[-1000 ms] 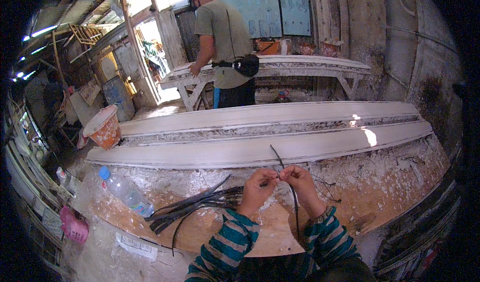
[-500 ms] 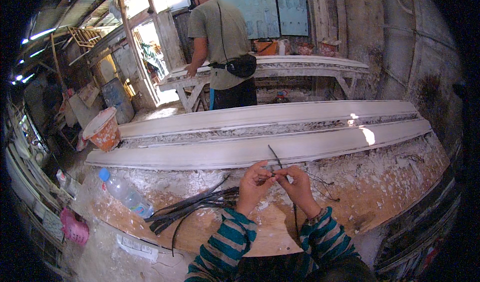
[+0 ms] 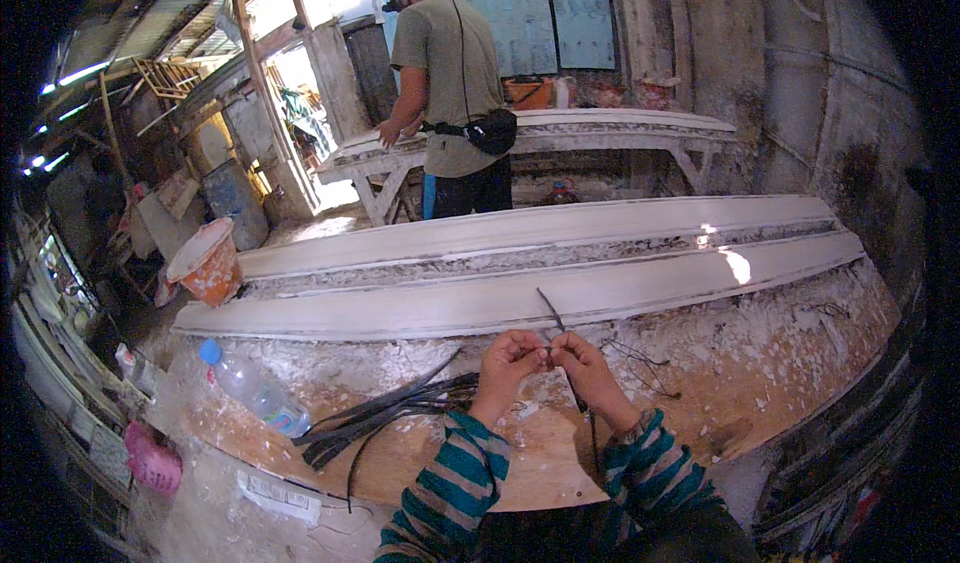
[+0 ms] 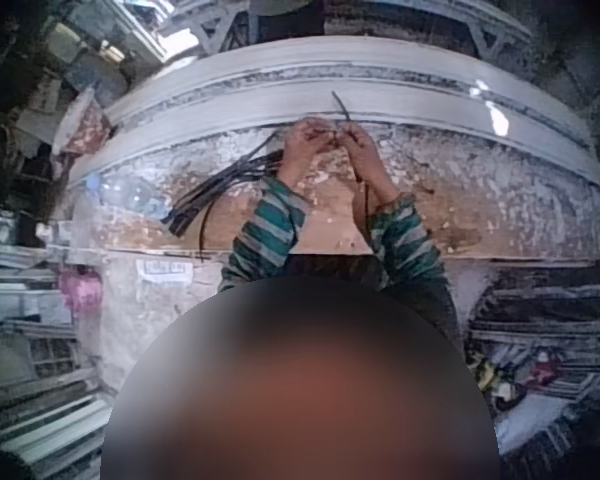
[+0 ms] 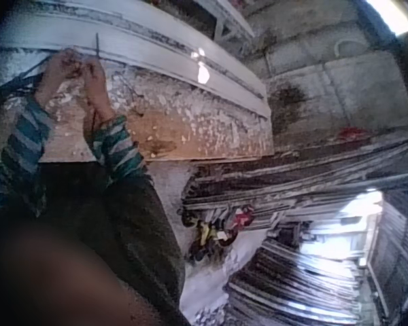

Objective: The person repeatedly picks up black cable strips and peels off thin layers by hand, accumulating a small pile of stripped material on the workbench. The person handles the cables one at a time and continues the peeling motion throughout the clip.

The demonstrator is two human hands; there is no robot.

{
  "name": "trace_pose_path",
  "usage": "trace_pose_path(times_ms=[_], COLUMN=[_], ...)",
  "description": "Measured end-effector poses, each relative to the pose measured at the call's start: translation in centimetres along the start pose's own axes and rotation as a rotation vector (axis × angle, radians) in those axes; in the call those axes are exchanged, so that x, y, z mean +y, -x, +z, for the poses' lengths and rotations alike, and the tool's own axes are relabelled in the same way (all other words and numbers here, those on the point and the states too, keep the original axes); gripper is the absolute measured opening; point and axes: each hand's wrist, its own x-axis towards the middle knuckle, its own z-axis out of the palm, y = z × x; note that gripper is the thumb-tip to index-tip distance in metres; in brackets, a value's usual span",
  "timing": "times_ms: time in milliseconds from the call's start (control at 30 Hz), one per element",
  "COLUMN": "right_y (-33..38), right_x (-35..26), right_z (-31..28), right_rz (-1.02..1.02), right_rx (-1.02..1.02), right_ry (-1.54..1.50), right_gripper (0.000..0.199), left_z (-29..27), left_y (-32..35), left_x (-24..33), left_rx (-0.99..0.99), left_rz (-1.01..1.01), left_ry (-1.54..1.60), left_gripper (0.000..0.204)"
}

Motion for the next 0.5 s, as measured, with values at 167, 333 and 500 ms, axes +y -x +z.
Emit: trace_pose_path(times_ms=[167,333,500], right_y=[0.0,0.1,0.0], right_x=[-1.2,-1.5,-0.6], right_z=[-0.1,-0.4,-0.9], right_rz=[0.221,0.249,0.21], right_rx=[-0.032,-0.077,-0.049], right_ry=[-0.368,-0.477,-0.476], right_gripper=[0.012,0.013,0.01], left_z=[-0.3,-0.1,0.3], left_y=[-0.2,0.0,0.3], left_x=[-0.4,-0.5,-0.5], left_rx=[-0.014,-0.016,-0.02], left_rz=[-0.028,-0.052,0.063], left_ry=[0.065,0.075,-0.084], left_gripper=[0.009,0.011,0.016])
